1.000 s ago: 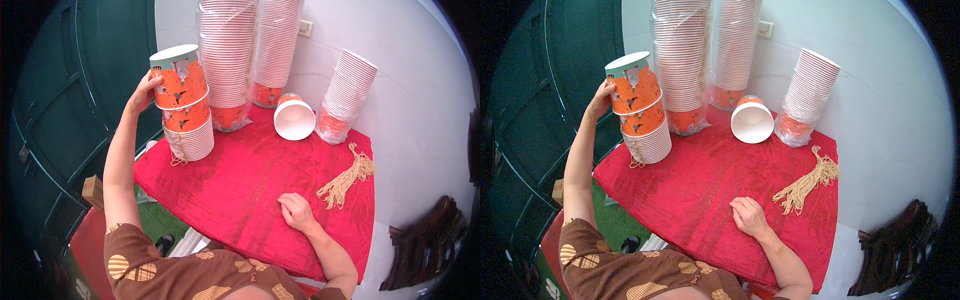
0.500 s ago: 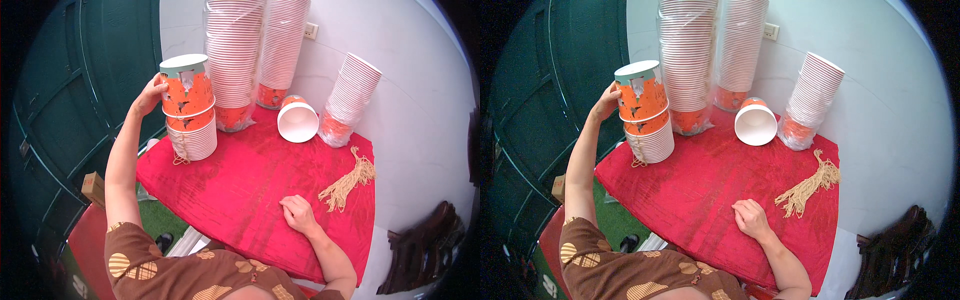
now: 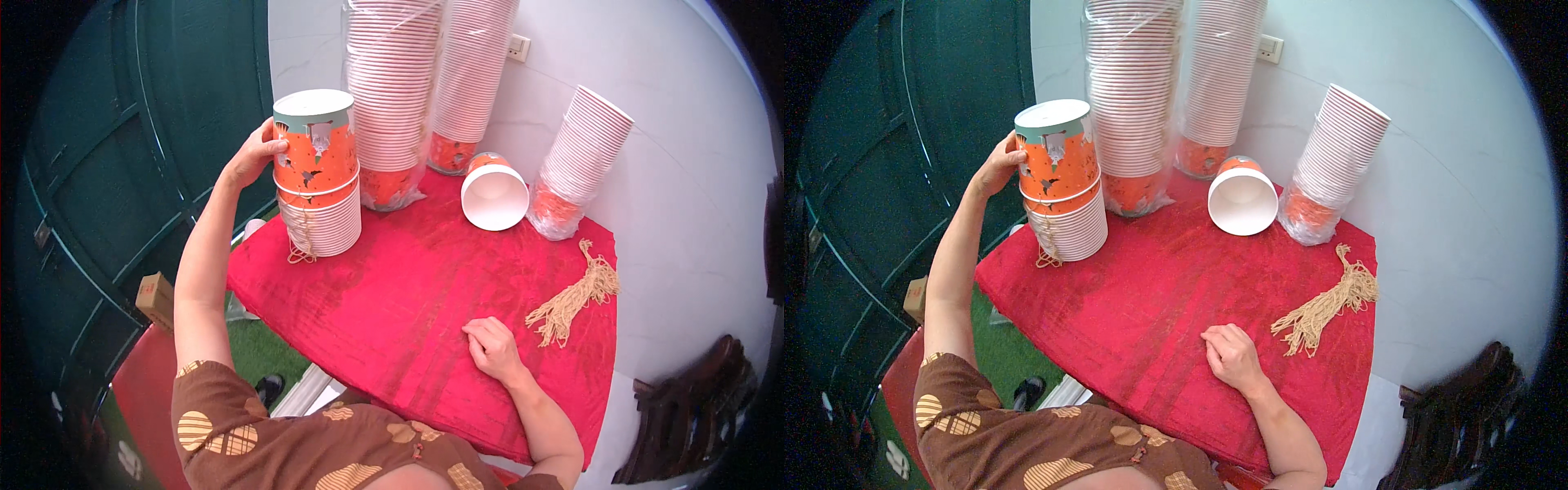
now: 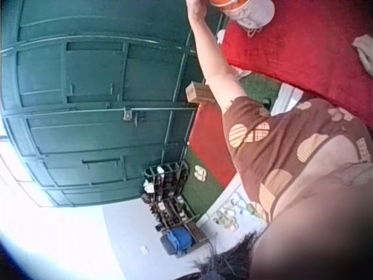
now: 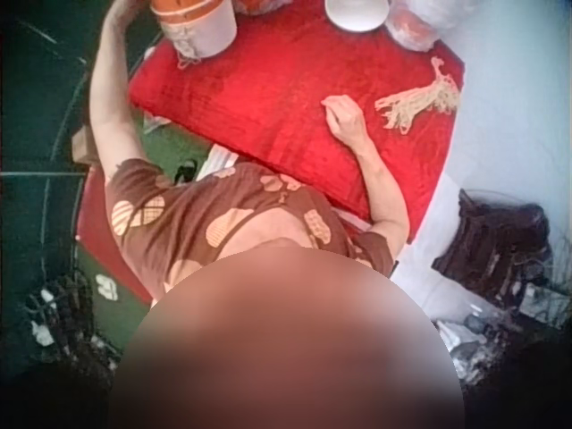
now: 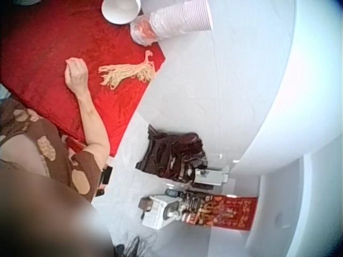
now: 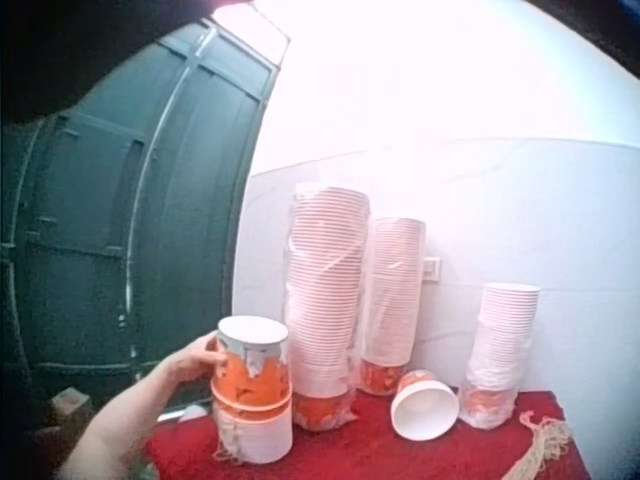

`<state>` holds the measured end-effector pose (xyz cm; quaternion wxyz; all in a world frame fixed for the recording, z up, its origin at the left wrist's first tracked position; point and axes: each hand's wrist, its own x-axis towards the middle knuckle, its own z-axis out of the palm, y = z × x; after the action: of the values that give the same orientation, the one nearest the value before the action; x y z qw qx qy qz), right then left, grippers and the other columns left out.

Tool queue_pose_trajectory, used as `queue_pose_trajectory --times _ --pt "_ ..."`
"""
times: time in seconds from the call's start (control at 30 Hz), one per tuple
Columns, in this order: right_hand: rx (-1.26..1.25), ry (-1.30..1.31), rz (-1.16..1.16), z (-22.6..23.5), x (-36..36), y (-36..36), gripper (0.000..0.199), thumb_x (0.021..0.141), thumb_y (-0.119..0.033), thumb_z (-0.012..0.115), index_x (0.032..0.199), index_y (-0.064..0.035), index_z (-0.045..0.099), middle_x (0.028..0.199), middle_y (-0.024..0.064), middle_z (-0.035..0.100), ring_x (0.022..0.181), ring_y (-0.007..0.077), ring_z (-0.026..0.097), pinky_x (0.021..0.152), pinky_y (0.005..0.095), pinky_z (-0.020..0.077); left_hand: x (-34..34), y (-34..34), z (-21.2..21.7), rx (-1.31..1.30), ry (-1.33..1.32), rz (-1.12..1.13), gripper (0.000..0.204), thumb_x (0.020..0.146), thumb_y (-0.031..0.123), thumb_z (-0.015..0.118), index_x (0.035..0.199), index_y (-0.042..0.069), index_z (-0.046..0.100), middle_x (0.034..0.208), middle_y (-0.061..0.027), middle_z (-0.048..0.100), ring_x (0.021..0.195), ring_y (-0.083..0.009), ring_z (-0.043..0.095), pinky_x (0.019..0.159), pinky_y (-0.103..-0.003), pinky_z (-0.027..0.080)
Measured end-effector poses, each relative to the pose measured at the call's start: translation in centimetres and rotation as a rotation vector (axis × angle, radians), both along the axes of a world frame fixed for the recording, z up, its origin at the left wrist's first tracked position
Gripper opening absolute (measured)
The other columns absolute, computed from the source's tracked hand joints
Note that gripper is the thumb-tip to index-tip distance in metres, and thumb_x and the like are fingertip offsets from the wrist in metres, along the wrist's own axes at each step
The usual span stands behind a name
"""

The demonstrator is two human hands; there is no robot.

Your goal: Attach thin strings to the sides of small paper buckets.

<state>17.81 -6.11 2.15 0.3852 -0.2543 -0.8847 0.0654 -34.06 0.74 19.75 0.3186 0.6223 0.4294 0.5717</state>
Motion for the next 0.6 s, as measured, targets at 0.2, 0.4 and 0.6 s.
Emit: queue_pose_trajectory --times 0.2,0.4,0.6 --pt "0.0 -0.001 0.001 -0.1 0.0 0.1 0.014 0.074 0.005 0.064 0.088 0.0014 0.065 0.086 0.0137 0.065 0.076 0.0297 0.062 0.068 0.0377 0.0512 0.1 -0.1 -0.4 -0.01 -0.006 0.008 0.098 0.062 0.047 0.084 0.138 0.004 0.041 0.133 -0.0123 0.052 0.124 -0.0248 0.049 0.105 -0.041 0.036" --pt "-0.001 -0.004 -0.001 0.1 -0.1 0.1 0.014 0.074 0.005 0.064 0.087 0.0015 0.065 0.086 0.0134 0.065 0.076 0.0291 0.062 0.067 0.0374 0.0511 -0.2 0.2 -1.0 -0.008 -0.015 0.023 0.1 0.06 0.048 0.085 0.137 0.003 0.041 0.133 -0.0121 0.052 0.124 -0.0246 0.048 0.107 -0.041 0.034" --pt "-0.003 -0.006 -0.006 0.1 -0.1 0.1 0.014 0.073 0.006 0.064 0.087 0.0013 0.065 0.086 0.0131 0.065 0.076 0.0289 0.062 0.067 0.0371 0.0511 0.3 -0.1 -1.2 0.01 -0.02 0.001 0.1 0.061 0.049 0.085 0.138 0.004 0.041 0.134 -0.0113 0.052 0.125 -0.0236 0.048 0.108 -0.04 0.034"
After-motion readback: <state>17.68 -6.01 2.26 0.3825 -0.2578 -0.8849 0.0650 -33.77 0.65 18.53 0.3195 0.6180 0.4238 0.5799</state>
